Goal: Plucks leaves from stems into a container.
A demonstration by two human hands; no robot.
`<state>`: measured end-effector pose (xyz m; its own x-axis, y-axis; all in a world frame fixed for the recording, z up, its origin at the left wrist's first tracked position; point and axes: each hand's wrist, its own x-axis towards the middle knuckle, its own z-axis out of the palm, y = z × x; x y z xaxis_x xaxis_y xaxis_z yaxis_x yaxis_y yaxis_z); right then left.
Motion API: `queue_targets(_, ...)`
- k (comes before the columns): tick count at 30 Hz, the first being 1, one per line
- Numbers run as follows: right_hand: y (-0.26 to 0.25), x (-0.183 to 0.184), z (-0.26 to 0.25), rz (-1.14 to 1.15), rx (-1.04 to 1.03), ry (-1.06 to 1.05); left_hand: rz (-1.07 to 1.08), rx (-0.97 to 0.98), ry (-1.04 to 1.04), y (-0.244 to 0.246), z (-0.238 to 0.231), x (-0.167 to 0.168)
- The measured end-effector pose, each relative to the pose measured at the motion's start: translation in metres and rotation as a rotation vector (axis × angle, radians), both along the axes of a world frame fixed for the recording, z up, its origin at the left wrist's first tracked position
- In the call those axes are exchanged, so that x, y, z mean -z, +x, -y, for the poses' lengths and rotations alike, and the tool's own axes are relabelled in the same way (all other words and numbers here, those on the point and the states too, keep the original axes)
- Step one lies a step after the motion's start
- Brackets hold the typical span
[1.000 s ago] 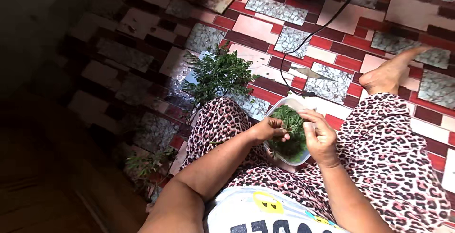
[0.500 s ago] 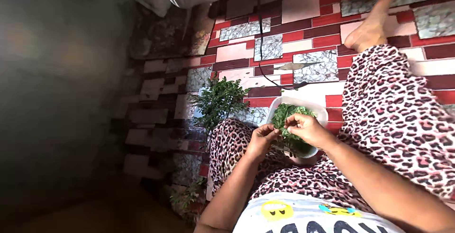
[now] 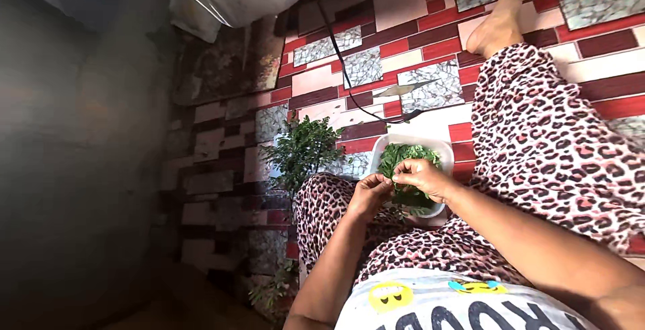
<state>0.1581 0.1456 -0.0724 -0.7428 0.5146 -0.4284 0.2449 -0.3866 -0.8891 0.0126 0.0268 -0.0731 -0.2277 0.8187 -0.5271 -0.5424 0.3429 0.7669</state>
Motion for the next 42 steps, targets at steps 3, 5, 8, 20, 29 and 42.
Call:
queue_targets(3,-0.003,0.005,0.003,0.001,0.025,0.070,-0.015,-0.002,0.000,0.000,0.001,0.000)
queue_targets(5,-0.003,0.006,0.004,0.005,0.031,0.098,-0.028,-0.015,-0.007,0.000,0.001,0.000)
queue_targets(8,-0.003,0.004,0.006,-0.005,0.069,0.086,-0.057,-0.024,0.007,0.001,0.000,0.000)
queue_targets(20,-0.002,-0.004,0.001,0.132,0.120,-0.035,-0.054,-0.054,-0.016,0.001,-0.001,0.000)
queue_targets(29,-0.002,-0.007,0.002,0.048,0.097,-0.171,-0.037,-0.031,-0.023,0.000,-0.001,0.000)
queue_targets(42,-0.002,0.002,0.002,0.044,0.132,0.116,-0.206,-0.012,0.080,0.004,0.000,0.003)
